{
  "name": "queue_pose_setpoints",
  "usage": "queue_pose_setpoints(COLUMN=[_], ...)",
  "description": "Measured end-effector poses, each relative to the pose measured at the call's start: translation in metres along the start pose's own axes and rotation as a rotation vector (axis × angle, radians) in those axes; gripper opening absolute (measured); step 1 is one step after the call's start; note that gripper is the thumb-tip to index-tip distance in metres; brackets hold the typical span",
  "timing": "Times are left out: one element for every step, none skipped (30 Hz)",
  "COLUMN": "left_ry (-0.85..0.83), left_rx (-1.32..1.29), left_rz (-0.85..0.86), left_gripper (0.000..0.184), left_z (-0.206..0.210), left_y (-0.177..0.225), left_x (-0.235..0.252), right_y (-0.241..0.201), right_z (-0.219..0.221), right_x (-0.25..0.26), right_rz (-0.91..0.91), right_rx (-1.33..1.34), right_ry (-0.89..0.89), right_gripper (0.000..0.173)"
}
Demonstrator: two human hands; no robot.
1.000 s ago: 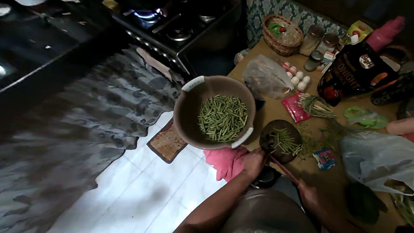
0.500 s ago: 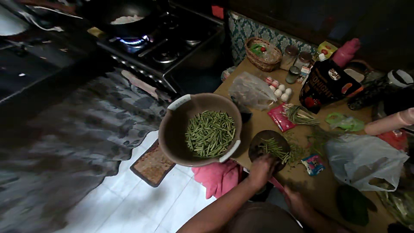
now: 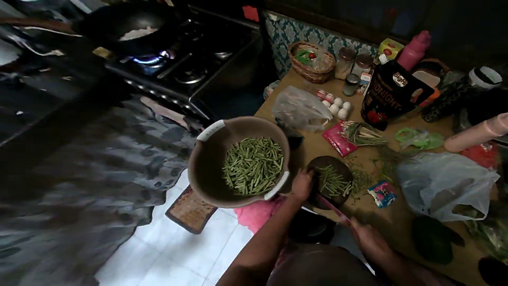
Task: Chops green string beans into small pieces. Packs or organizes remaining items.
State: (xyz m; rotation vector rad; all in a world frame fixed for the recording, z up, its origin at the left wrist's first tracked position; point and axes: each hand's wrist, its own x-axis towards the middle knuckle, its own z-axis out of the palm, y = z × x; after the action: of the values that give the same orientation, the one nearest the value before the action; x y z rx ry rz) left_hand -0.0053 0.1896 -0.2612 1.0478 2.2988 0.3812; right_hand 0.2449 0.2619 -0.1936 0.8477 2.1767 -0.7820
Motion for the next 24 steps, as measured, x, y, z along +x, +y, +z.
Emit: queue_pose_setpoints(left_ry=[-0.007,-0.013,-0.013,0.003,0.029,0.057,0.081,0.107,0.126,0.146,0.155,0.147,0.127,0.096,0.066,0.050,0.031,0.010,-0.003,-0.004,0.002,0.007,0.007,0.015], left_rx=[0.000,0.007,0.019,0.030,0.026,0.003,-0.032,-0.074,-0.115,-0.157,-0.196,-0.228,-0.242,-0.238,-0.224,-0.206,-0.189,-0.174,-0.160,-0.148,-0.133,-0.120,-0.112,-0.105], left_rz=[0.017,0.034,0.048,0.055,0.047,0.031,0.006,-0.014,-0.029,-0.037,-0.043,-0.058,-0.073,-0.087,-0.090,-0.090,-0.093,-0.103,-0.109,-0.106,-0.096,-0.084,-0.076,-0.069], left_gripper=[0.036,0.036,0.036,0.036,0.036,0.036,0.037,0.037,0.037,0.036,0.036,0.036,0.036,0.037,0.037,0.038,0.039,0.039,0.039,0.040,0.039,0.038,0.038,0.038], left_z=[0.000,-0.002,-0.003,-0.004,-0.005,-0.006,-0.008,-0.007,-0.006,-0.003,0.001,0.006,0.012,0.019,0.025,0.030,0.033,0.034,0.034,0.032,0.031,0.029,0.028,0.027], left_y=[-0.001,-0.001,-0.002,-0.004,-0.007,-0.010,-0.014,-0.019,-0.024,-0.029,-0.035,-0.040,-0.044,-0.048,-0.052,-0.054,-0.056,-0.056,-0.055,-0.053,-0.051,-0.049,-0.048,-0.048], left_x=[0.001,0.001,-0.001,-0.005,-0.012,-0.021,-0.033,-0.046,-0.059,-0.072,-0.083,-0.092,-0.100,-0.105,-0.108,-0.110,-0.109,-0.108,-0.106,-0.104,-0.103,-0.101,-0.100,-0.099], right_y=[0.000,0.000,0.000,-0.001,-0.003,-0.005,-0.005,-0.006,-0.006,-0.006,-0.004,-0.003,-0.003,-0.004,-0.006,-0.008,-0.009,-0.010,-0.010,-0.010,-0.009,-0.008,-0.009,-0.012], right_z=[-0.001,-0.002,-0.003,-0.004,-0.006,-0.009,-0.010,-0.011,-0.011,-0.012,-0.011,-0.010,-0.011,-0.013,-0.016,-0.018,-0.020,-0.022,-0.022,-0.021,-0.019,-0.018,-0.018,-0.020], right_x=[0.001,0.003,0.004,0.005,0.006,0.007,0.008,0.009,0.011,0.013,0.015,0.018,0.018,0.018,0.016,0.012,0.009,0.006,0.003,0.002,0.000,-0.001,-0.002,-0.003], right_rz=[-0.001,0.005,0.010,0.019,0.030,0.036,0.035,0.035,0.036,0.028,0.016,0.003,-0.010,-0.016,-0.017,-0.028,-0.044,-0.054,-0.065,-0.084,-0.099,-0.110,-0.106,-0.082], right_rx=[0.000,-0.002,-0.003,-0.005,-0.005,-0.005,-0.004,-0.001,0.001,0.001,0.001,0.001,0.004,0.011,0.017,0.026,0.038,0.038,0.027,0.007,-0.014,-0.041,-0.067,-0.091], right_ry=[0.000,-0.006,-0.009,-0.013,-0.019,-0.022,-0.020,-0.017,-0.016,-0.008,0.008,0.027,0.040,0.044,0.042,0.053,0.074,0.090,0.101,0.122,0.134,0.136,0.126,0.093], right_gripper=[0.037,0.038,0.038,0.038,0.038,0.039,0.039,0.039,0.039,0.038,0.038,0.038,0.037,0.038,0.039,0.039,0.040,0.039,0.039,0.037,0.037,0.036,0.036,0.037])
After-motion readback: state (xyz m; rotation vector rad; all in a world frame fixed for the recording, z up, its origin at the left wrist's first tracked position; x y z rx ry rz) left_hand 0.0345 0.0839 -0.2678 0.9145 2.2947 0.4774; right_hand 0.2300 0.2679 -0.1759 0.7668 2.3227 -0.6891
